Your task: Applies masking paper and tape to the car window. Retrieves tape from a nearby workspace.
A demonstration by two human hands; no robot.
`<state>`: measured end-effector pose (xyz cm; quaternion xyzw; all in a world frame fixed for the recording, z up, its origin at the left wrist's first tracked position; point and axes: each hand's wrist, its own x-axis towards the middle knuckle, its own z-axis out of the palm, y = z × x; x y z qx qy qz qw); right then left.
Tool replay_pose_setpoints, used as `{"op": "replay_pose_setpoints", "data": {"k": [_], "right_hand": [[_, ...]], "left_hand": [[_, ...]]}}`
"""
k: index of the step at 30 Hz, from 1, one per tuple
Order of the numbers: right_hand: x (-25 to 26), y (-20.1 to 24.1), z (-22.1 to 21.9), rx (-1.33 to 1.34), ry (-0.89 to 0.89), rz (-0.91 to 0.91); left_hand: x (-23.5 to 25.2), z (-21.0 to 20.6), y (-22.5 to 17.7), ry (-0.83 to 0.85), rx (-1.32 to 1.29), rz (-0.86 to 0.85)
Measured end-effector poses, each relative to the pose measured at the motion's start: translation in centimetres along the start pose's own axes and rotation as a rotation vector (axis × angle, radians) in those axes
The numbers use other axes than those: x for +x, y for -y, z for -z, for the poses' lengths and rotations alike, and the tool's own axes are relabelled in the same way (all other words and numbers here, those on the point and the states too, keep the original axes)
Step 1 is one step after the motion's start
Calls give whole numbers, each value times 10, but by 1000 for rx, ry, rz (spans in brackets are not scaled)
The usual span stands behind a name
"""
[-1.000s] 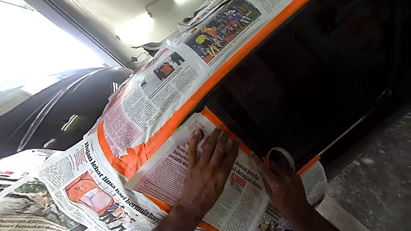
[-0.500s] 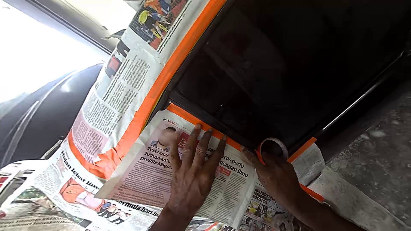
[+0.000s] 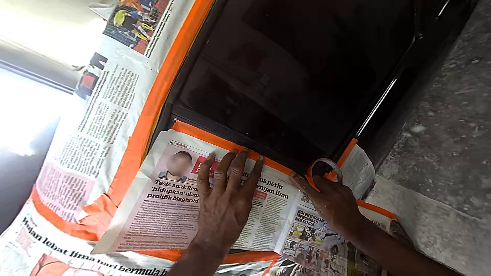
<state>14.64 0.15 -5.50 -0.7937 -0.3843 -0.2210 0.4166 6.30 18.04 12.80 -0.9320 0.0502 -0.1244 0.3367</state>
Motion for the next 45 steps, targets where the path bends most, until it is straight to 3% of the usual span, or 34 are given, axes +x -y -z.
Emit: {"op": "replay_pose_setpoints", "data": {"k": [19,45], "right_hand": [[9,-7,-9,35,59,-11],[-60,-48,-15,14,130,-135]], "left_hand": [[-4,-9,-15,53,-30,-36],[3,-48,-68,141,-57,-278]]}}
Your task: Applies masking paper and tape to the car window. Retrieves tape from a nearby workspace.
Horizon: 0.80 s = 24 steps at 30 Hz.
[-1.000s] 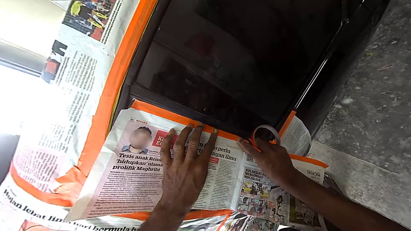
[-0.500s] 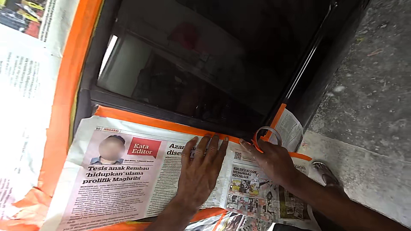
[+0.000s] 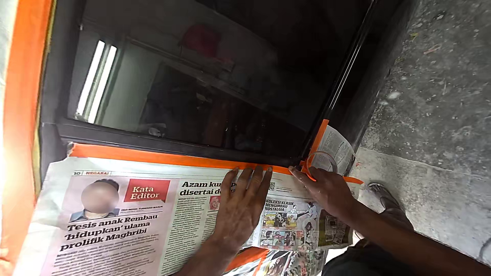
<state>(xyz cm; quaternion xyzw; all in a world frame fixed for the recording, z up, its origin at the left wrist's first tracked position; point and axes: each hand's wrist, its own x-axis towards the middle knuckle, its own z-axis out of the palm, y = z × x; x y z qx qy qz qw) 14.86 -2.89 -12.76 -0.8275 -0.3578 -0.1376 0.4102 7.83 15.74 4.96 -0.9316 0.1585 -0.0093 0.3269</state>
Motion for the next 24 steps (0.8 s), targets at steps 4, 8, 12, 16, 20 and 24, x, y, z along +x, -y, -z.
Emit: {"op": "replay_pose_setpoints", "data": {"k": [4,8,12,16,20,24], "right_hand": [[-2,-1,-1,-4,0,-3],[-4,-4,-4,3,7,-15],[-5,-6,-4,15,10,-30],[-9,-9,-7,10,22,-57],[-14,-13,-9,17,11,-83],[-20,-16,-9,26,9,-122]], "left_hand": [[2,-3,-4,-5,-2,-3],[3,-6,-8,11,8,-12],[6,-10,-12,0,12,-15],[11,-13,-18,13,11,-20],[15,-18,-24,21,-5,-25],[18,-24,-31,28,-21,-35]]}}
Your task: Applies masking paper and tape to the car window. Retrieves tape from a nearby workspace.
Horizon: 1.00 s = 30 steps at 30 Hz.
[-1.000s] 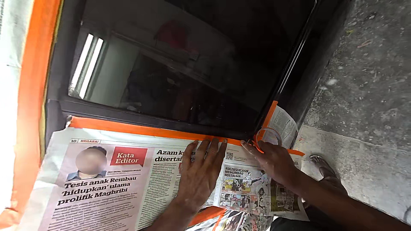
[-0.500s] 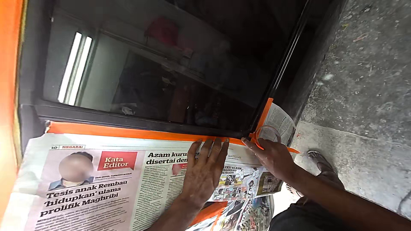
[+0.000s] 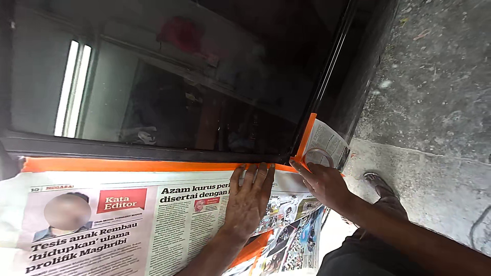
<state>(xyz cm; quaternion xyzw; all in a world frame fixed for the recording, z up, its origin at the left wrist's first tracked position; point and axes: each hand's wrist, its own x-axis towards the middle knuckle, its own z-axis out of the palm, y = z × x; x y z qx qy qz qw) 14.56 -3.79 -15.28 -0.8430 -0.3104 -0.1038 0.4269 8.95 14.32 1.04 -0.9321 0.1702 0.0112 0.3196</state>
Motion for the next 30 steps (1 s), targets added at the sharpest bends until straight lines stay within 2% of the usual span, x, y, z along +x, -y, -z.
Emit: {"op": "replay_pose_setpoints", "data": {"k": [9,22,26,30], "right_hand": [[-7,-2,4,35,12,-50],[-7,1,10,31,62,-88],[-10,3,9,31,85,-95],[-12,6,10,16,70,-86]], "left_hand": [[7,-14,-16,-44,-50,21],[9,-21,-25,-26,-15,2],[4,-11,-4,-55,-15,7],[-10,29,42,-133,-25,49]]}}
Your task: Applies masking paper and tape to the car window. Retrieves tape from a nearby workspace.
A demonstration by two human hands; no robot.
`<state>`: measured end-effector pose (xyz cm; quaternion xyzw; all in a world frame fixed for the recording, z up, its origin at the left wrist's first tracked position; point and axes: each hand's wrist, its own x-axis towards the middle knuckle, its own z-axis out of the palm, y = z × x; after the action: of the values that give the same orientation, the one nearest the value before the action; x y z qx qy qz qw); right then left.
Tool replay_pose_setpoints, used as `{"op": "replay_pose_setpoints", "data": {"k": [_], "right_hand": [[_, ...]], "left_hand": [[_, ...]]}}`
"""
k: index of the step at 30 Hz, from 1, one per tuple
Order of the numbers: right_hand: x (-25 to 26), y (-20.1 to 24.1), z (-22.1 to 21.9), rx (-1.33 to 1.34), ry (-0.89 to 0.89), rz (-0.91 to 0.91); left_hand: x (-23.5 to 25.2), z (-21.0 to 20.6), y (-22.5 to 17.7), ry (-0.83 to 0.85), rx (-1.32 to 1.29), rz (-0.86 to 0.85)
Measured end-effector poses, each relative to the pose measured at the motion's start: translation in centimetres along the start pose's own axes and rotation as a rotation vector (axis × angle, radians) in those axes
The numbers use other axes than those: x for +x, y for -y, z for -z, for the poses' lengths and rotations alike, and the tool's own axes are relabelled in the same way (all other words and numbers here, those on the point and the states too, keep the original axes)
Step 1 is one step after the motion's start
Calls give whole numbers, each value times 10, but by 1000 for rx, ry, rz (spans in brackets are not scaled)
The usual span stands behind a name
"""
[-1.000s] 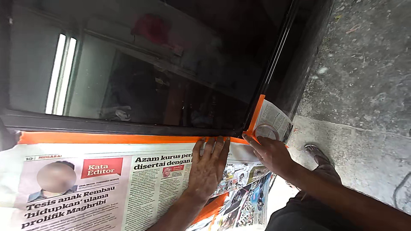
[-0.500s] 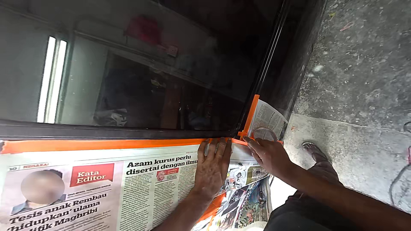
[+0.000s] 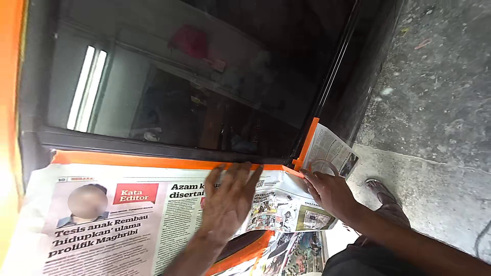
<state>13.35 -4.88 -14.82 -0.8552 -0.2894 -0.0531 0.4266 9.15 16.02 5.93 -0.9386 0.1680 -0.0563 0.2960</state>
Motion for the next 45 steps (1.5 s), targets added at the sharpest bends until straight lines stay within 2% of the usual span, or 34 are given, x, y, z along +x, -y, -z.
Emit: {"op": "replay_pose_setpoints", "data": {"k": [5,7,9,12,15,17,19,21,23,25,29,32,37,42,45], "right_hand": [[-1,0,0,3,-3,6],[-3,-1,1,-1,4,-1],[-5,-3,2,-12,18,-7],[-6,-7,8,-73,77,-29],[-3,-13,23,-149,94,11],[5,-18,36,-191,105,76],[20,-24,48,-220,109,160],[41,-28,56,-204,128,268],[63,-26,59,-166,164,381],[80,-19,59,-150,216,485],[98,-3,55,-157,295,640],[101,-4,51,-290,382,707],[111,-8,62,-435,394,832],[118,-7,72,-523,460,896],[124,-11,70,-512,469,988]], "left_hand": [[-16,57,63,-64,113,114],[-19,71,68,-98,107,230],[-24,78,53,-117,13,370],[-45,74,-14,-181,-378,584],[-73,45,-124,-141,-1007,893],[-86,19,-196,-165,-1326,1144],[-92,2,-249,-195,-1498,1435],[-88,-6,-277,-238,-1583,1696],[-79,-8,-285,-291,-1648,1922],[-71,-17,-289,-374,-1672,2060],[-56,-42,-301,-489,-1740,2117],[-48,-52,-310,-574,-1751,2053],[-43,-66,-321,-769,-1520,2124],[-40,-69,-326,-817,-1508,2142],[-33,-76,-329,-779,-1536,2171]]}}
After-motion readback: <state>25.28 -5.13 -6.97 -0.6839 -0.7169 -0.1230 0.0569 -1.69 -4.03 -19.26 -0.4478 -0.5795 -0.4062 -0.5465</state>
